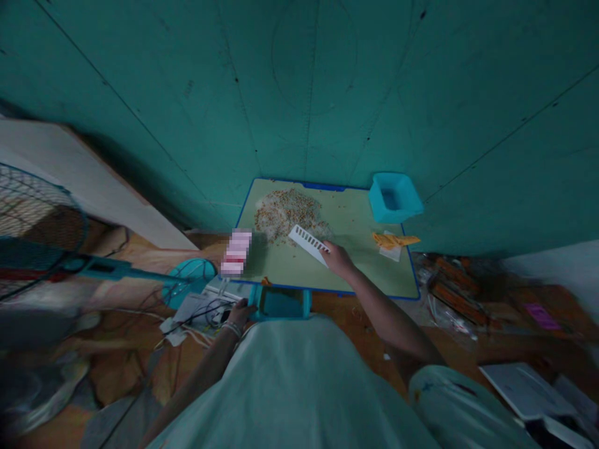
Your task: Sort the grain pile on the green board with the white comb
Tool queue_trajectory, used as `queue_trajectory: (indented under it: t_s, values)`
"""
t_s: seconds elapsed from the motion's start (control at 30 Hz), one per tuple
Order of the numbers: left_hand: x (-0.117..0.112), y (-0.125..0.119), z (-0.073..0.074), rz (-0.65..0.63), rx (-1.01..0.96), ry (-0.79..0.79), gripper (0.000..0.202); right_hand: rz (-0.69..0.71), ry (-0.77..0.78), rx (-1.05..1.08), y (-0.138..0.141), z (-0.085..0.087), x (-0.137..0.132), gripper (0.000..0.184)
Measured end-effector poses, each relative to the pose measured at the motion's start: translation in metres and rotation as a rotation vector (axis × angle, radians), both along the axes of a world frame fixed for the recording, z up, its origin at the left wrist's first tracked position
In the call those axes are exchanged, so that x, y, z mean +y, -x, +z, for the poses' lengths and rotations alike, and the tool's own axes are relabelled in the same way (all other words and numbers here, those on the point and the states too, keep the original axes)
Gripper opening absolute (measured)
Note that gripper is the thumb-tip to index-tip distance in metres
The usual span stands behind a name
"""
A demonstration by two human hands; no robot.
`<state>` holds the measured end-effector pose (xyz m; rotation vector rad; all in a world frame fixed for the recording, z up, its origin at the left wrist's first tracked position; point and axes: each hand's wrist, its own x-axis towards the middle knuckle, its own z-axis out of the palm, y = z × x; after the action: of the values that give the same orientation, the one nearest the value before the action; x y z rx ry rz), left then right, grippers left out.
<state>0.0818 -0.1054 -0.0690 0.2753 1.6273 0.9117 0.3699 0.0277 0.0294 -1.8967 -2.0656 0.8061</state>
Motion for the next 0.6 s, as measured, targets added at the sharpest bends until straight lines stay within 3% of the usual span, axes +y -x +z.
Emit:
queue_trajectory:
  t_s: [0.2,0.6]
  values:
    - [0.001,-0.003,0.008,0.033,0.019,0.005,0.023,0.085,-0.002,-0.049,0.008,-0.001,-0.001,0.031]
    - [-0.002,-0.001,-0.002,-0.012,0.025,-0.011,0.017,0.214,-0.077,0.023,0.023,0.001,0.007,0.031]
